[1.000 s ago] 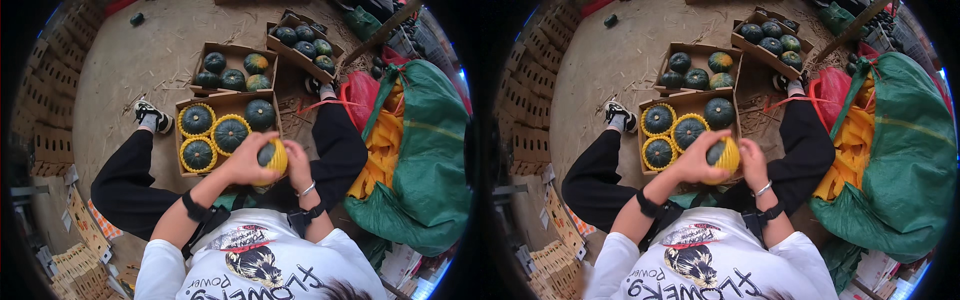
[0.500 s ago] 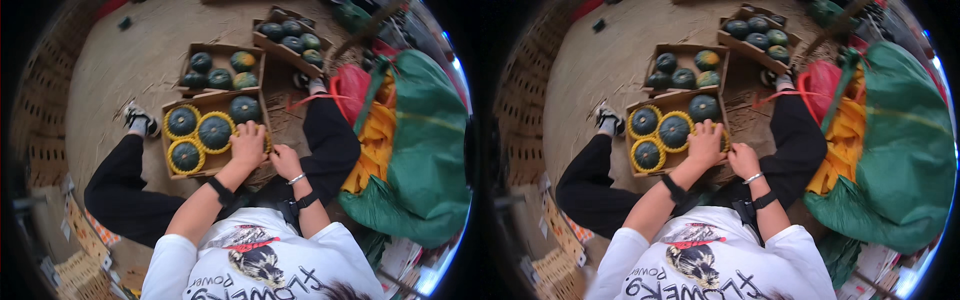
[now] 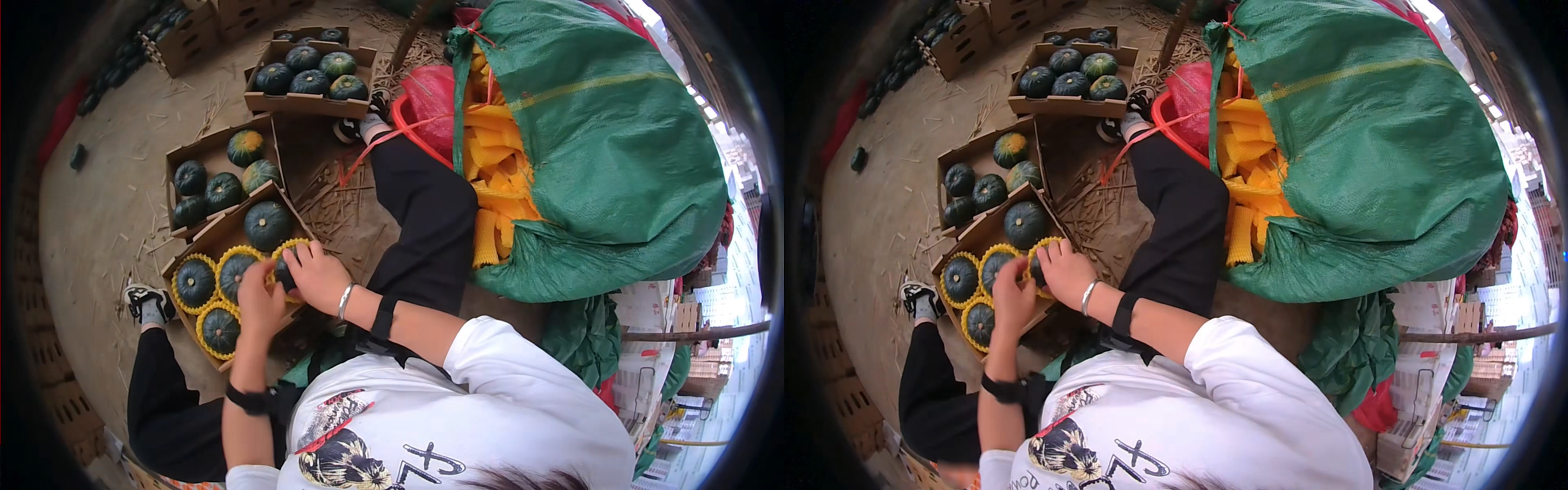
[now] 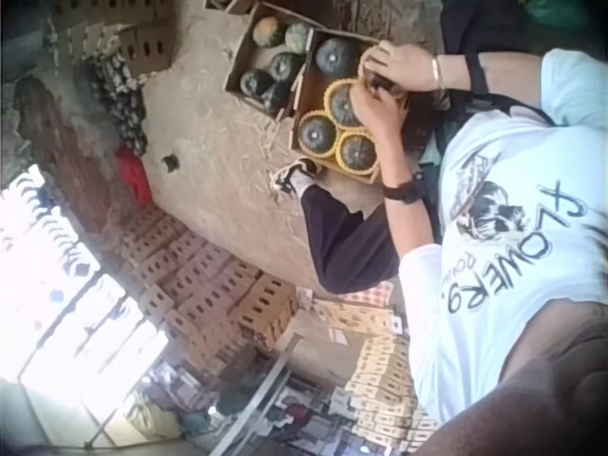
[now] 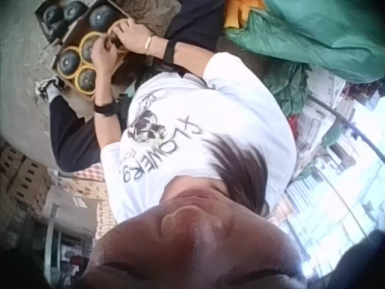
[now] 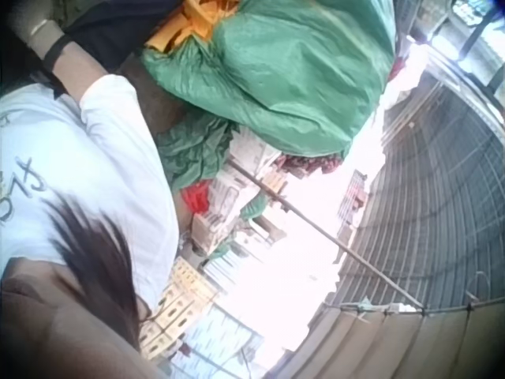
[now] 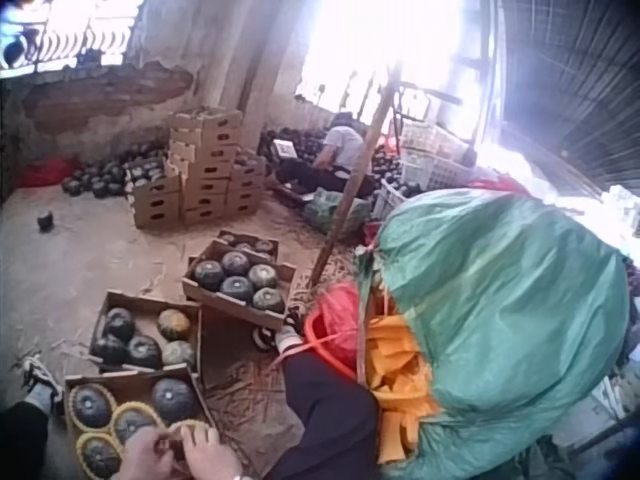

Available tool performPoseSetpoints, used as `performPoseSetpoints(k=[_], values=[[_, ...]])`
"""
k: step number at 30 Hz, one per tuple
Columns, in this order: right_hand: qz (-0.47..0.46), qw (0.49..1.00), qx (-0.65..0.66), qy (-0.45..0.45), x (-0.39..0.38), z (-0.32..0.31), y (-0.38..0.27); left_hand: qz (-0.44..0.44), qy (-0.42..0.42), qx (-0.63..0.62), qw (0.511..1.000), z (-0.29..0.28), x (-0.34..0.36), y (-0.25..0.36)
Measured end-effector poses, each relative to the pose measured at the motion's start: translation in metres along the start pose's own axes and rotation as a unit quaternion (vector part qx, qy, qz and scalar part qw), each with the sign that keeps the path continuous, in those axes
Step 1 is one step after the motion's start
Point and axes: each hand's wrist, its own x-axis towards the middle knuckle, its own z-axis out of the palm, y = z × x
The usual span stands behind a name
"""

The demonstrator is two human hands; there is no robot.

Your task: The person is wrapping squashes in yellow protective foam netting and placing them into cardboard boxes.

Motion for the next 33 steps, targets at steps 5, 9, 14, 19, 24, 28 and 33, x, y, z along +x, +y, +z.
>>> performPoseSetpoints(k=[5, 9, 14, 19, 24, 28, 33], values=[[-0.04, 0.996, 0.077, -0.027, -0.008, -0.024, 0.009, 0.125, 0.031, 0.089, 0.988, 0.004, -0.012, 0.011], [0.035, 0.989, 0.043, 0.138, -0.044, -0.129, 0.047, 0.122, 0.017, 0.092, 0.988, -0.006, -0.027, 0.0], [0.501, 0.849, -0.16, -0.053, -0.138, -0.138, 0.199, 0.057, 0.106, 0.026, 0.992, -0.032, -0.018, -0.007], [0.433, 0.894, -0.111, -0.029, -0.175, -0.097, 0.239, -0.016, 0.064, -0.026, 0.997, -0.049, -0.027, 0.001], [0.344, 0.928, 0.117, 0.08, -0.108, -0.179, 0.106, -0.101, -0.107, -0.24, 0.959, -0.056, -0.047, 0.022], [0.106, 0.862, 0.487, -0.098, -0.064, -0.147, 0.026, -0.031, -0.207, -0.445, 0.87, -0.058, -0.053, 0.062], [0.069, 0.788, 0.577, -0.204, -0.038, -0.086, -0.018, -0.098, -0.293, -0.463, 0.831, -0.066, -0.062, 0.055]])
